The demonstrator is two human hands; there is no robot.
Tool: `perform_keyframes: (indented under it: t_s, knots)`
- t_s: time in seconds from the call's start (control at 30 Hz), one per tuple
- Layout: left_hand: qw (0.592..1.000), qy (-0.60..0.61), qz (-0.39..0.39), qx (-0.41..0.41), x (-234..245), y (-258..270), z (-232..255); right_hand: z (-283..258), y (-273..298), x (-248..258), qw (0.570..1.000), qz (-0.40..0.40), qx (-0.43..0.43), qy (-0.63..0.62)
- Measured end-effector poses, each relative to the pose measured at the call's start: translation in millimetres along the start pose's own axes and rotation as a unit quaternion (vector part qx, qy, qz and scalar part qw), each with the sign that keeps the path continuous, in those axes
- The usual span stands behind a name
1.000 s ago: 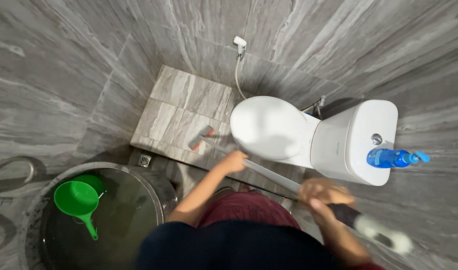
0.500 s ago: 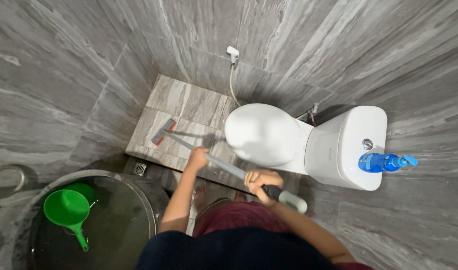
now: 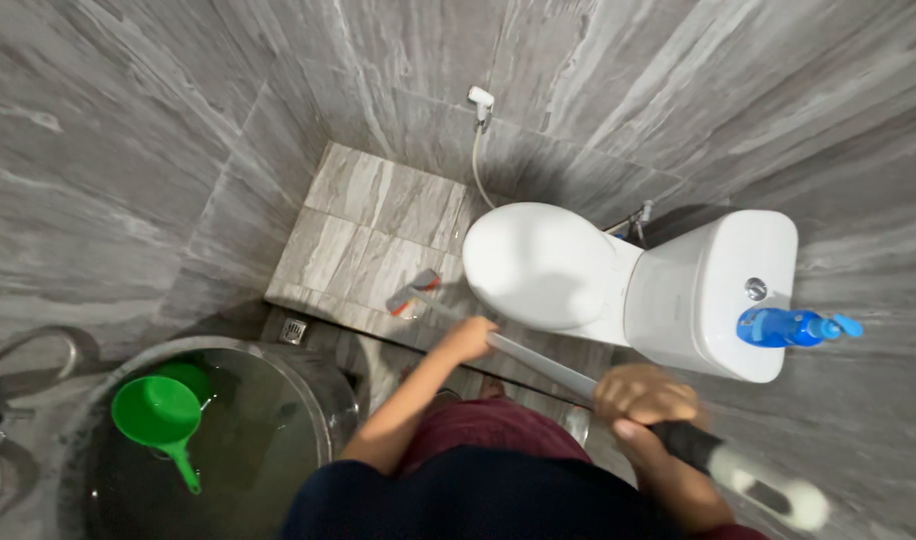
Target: The person cleans the tiled floor of a small bathroom using a long-handled squeegee, pulling water toward a drain while standing near a toilet and a large container of water.
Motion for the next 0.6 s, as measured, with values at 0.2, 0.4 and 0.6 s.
perform_keyframes:
  t_s: [0.2,0.4,0.6]
  knots:
    - [0.987,-0.026,0.139,0.074,55.2,58.1,-98.3,99.3,-24.7,-54.1,0.989,-0.051,0.136,-0.009]
    - [0.979,-0.077,0.173,0.073,89.2,60.0,-136.9,159.2,0.8,-52.9,0.999,-0.003,-0.007,0.045]
    - [0.999,-0.013,0.011,-0.045,35.0,17.9,-62.8,79.6,10.1,-21.8,0.994,0.084,-0.06,0.038]
Point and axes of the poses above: each hand's wrist, its own y-axis away from the middle knuckle, its own x-axis out of the back of the hand, z = x × y, the point moved 1 cm from there along -y, towards the middle knuckle, and after that the axes turned 11 degrees about -x, right-handed, at the moved point
